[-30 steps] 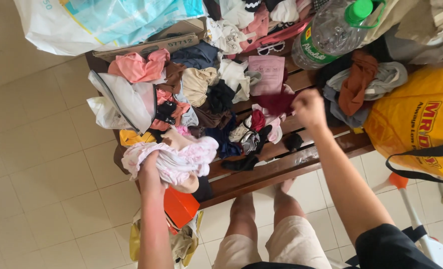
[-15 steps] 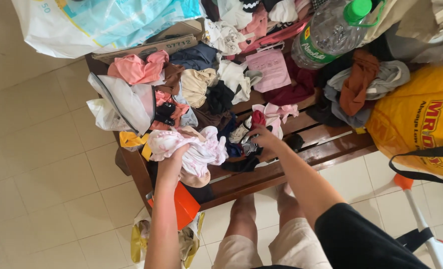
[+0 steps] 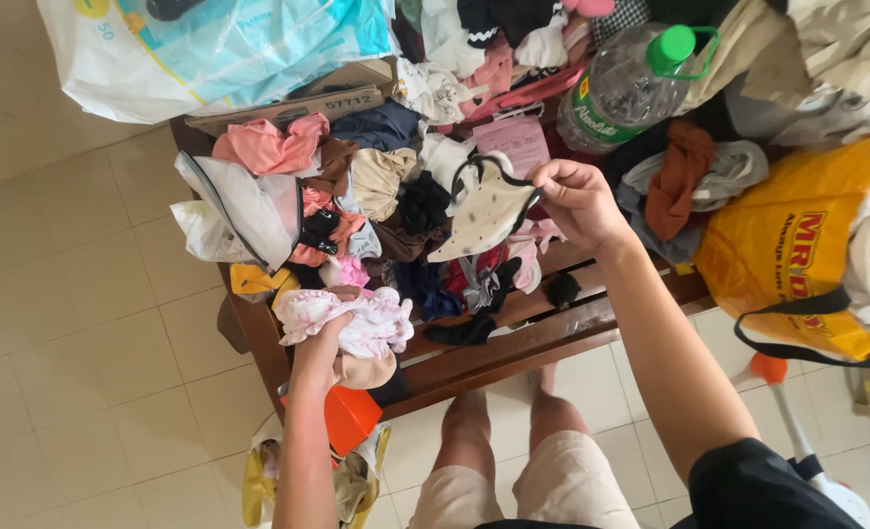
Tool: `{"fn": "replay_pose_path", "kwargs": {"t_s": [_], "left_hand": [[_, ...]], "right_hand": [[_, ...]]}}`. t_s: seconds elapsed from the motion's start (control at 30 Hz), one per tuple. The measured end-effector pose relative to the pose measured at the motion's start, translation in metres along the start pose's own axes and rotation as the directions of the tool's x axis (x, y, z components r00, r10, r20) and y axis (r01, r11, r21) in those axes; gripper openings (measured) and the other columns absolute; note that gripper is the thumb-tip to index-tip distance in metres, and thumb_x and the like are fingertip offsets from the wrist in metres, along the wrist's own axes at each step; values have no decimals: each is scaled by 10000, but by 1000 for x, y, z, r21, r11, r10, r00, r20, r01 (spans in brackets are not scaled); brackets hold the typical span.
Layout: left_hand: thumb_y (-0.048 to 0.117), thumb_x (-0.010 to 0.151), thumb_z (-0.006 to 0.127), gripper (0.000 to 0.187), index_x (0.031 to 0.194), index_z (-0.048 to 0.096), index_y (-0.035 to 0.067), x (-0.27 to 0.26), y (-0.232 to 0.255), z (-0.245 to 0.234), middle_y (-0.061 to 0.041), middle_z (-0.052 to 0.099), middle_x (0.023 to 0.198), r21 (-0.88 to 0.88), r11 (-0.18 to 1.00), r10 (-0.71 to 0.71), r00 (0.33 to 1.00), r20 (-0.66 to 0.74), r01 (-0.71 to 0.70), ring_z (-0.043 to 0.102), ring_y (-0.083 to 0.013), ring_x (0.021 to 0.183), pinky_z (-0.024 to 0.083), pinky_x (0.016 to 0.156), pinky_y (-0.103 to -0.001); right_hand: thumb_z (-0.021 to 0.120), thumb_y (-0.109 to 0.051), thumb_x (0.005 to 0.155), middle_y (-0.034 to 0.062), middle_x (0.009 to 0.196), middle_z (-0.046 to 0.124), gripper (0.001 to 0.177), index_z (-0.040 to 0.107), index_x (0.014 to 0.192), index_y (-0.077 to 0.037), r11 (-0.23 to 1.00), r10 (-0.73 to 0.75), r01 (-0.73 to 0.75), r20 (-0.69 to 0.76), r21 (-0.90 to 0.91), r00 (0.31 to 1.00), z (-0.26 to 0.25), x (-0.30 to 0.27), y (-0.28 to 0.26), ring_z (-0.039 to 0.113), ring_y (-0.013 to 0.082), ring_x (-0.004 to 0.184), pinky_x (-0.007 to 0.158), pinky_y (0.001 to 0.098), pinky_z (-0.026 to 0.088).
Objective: Sorting through a large pile of laundry on a bench and placing various items into different bags.
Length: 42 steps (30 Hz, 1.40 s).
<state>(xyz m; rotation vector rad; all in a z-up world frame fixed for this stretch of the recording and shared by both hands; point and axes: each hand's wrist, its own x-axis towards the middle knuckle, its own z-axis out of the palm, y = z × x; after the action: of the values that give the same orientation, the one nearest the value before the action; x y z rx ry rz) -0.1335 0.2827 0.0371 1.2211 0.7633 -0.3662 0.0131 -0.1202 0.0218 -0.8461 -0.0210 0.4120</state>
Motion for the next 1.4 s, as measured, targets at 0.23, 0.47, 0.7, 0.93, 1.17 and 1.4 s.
{"fn": "replay_pose_path", "kwargs": {"t_s": [0.23, 0.47, 0.7, 0.93, 1.17, 1.4], "left_hand": [[69, 868, 662, 312, 1179, 683, 56, -31, -11, 14, -49, 703, 1174, 22, 987, 157, 987, -42, -156, 668, -150, 1053, 533, 872, -296], [57, 825, 664, 332, 1148, 662, -19, -80, -31, 4, -100, 704, 1115, -198, 973, 64, 960, -271, -121, 686, -204, 991, 535, 823, -353], [-32, 771, 639, 414, 1183, 620, -6, -158, -75, -23, -86, 675, 1123, -364, 862, 191, 891, -412, -353, 672, -207, 1024, 545, 872, -361], [18, 818, 655, 396, 1210, 659, -41, -239, -114, -62, -106, 706, 1137, -333, 883, 100, 826, -554, -331, 681, -215, 988, 540, 812, -392], [55, 914, 669, 383, 1296, 658, 18, -245, -216, -140, -108, 677, 1265, -43, 902, 282, 664, -693, -429, 634, -216, 1112, 518, 910, -376], [61, 1023, 596, 409, 1430, 570, 26, -293, -264, -216, -110, 618, 1399, 16, 752, 408, 447, -796, -659, 602, -216, 1242, 516, 998, -351]], "right_hand": [[550, 73, 1036, 71, 1106, 663, 127, 648, 1052, -6, 999, -33, 31, -54, -42, 998, -9, -6, 17, 617, 172, 1044, 994, 309, 486], [444, -41, 1003, 82, 1066, 603, 120, 551, 954, -70, 978, 52, -44, -35, 204, 998, 20, -10, 13, 593, 253, 1022, 981, 407, 487], [458, -58, 826, 99, 968, 535, 54, 495, 863, -43, 949, 156, -184, 127, 257, 980, 92, -3, 21, 524, 266, 983, 1007, 390, 454], [492, -57, 804, 58, 878, 425, 60, 464, 857, -63, 883, 271, -421, 509, 206, 817, 261, -50, 72, 432, 230, 862, 838, 335, 407], [589, -155, 856, 53, 911, 484, 128, 518, 934, -83, 583, 535, -811, 729, 45, 426, 425, -144, 163, 495, 222, 930, 918, 346, 426], [685, -270, 1024, 94, 1313, 543, 366, 585, 1334, -103, 781, 492, 266, 820, -564, 294, 467, -205, 297, 503, 243, 1305, 1126, 360, 392]]}}
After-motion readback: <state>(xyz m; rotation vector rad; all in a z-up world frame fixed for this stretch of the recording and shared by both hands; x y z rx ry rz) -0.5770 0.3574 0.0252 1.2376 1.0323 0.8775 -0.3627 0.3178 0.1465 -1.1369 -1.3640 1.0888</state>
